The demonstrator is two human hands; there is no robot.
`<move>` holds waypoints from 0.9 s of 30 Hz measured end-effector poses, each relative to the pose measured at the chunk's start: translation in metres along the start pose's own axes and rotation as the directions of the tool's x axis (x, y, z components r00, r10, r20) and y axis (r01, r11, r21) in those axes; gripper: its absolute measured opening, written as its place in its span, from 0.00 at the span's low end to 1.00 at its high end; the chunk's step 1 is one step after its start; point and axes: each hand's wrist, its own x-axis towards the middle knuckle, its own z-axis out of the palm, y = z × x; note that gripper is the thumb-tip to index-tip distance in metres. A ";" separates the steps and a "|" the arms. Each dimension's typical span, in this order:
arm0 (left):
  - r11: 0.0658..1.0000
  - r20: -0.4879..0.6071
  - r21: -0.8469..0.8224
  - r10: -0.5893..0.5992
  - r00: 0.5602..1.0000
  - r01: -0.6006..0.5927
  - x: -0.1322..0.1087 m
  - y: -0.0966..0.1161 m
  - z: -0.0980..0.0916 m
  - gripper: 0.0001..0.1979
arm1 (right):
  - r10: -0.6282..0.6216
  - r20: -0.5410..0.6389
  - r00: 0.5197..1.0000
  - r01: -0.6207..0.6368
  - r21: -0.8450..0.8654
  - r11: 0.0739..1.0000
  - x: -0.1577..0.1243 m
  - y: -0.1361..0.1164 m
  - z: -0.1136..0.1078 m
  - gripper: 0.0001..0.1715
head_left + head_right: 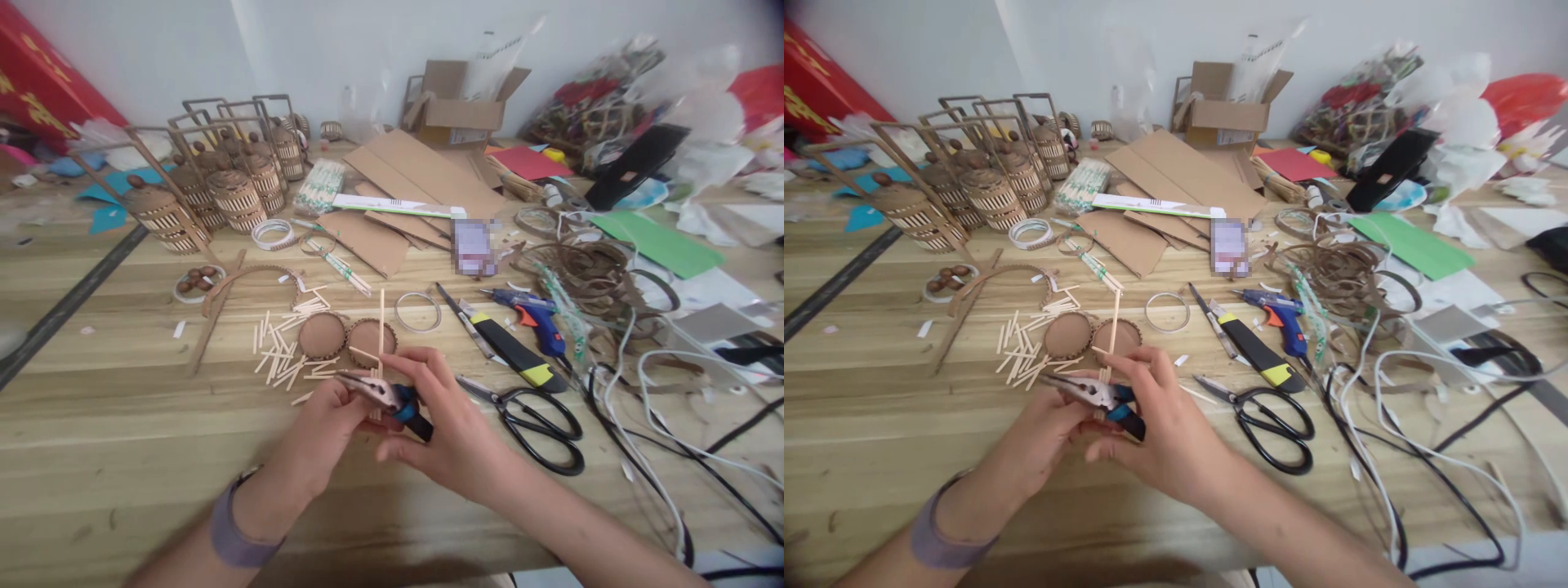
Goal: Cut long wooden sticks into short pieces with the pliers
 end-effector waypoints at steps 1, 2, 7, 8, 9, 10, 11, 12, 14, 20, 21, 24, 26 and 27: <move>1.000 0.017 0.006 -0.017 1.000 0.017 0.000 0.001 -0.001 0.12 | 0.065 0.042 0.997 -0.067 0.052 0.996 -0.002 -0.002 -0.006 0.30; 0.999 0.030 0.022 -0.033 0.999 0.032 0.000 0.002 -0.003 0.14 | 0.138 0.095 0.986 -0.147 0.095 0.985 -0.005 -0.004 -0.013 0.21; 0.992 0.038 0.101 -0.077 0.996 0.073 -0.003 0.003 -0.005 0.17 | 0.414 0.404 0.816 -0.508 0.159 0.846 -0.021 0.003 -0.049 0.12; 0.991 0.044 0.110 -0.076 0.996 0.071 -0.004 0.002 -0.004 0.17 | 0.438 0.436 0.786 -0.543 0.148 0.827 -0.023 0.005 -0.054 0.12; 0.991 0.053 0.117 -0.077 0.996 0.071 -0.005 0.002 -0.004 0.16 | 0.463 0.461 0.757 -0.574 0.130 0.809 -0.025 0.007 -0.058 0.12; 0.990 0.065 0.124 -0.082 0.994 0.073 -0.005 0.002 -0.003 0.16 | 0.488 0.482 0.728 -0.603 0.111 0.790 -0.026 0.009 -0.060 0.12; 0.988 0.077 0.133 -0.090 0.993 0.079 -0.005 0.002 -0.002 0.16 | 0.508 0.498 0.703 -0.628 0.100 0.771 -0.027 0.009 -0.062 0.12; 0.986 0.091 0.142 -0.101 0.991 0.087 -0.005 0.002 -0.001 0.16 | 0.521 0.512 0.683 -0.650 0.100 0.753 -0.027 0.009 -0.062 0.13; 0.981 0.129 0.166 -0.120 0.984 0.097 -0.005 0.001 0.000 0.15 | 0.532 0.533 0.658 -0.678 0.111 0.727 -0.025 0.006 -0.060 0.13; 0.973 0.226 0.190 -0.175 0.958 0.133 -0.007 -0.001 0.003 0.15 | 0.513 0.557 0.653 -0.695 0.173 0.697 -0.010 -0.006 -0.049 0.09; 0.971 0.230 0.192 -0.183 0.956 0.140 -0.008 -0.001 0.003 0.16 | 0.505 0.563 0.654 -0.696 0.187 0.693 -0.008 -0.007 -0.047 0.08; 0.967 0.230 0.204 -0.198 0.953 0.151 -0.008 -0.001 0.002 0.17 | 0.478 0.591 0.649 -0.699 0.217 0.681 -0.004 -0.008 -0.046 0.09; 0.966 0.235 0.210 -0.199 0.951 0.150 -0.008 -0.001 0.002 0.18 | 0.462 0.622 0.633 -0.710 0.227 0.667 -0.003 -0.007 -0.046 0.09; 0.966 0.238 0.212 -0.198 0.951 0.148 -0.008 -0.001 0.002 0.18 | 0.454 0.638 0.623 -0.716 0.229 0.660 -0.003 -0.007 -0.047 0.08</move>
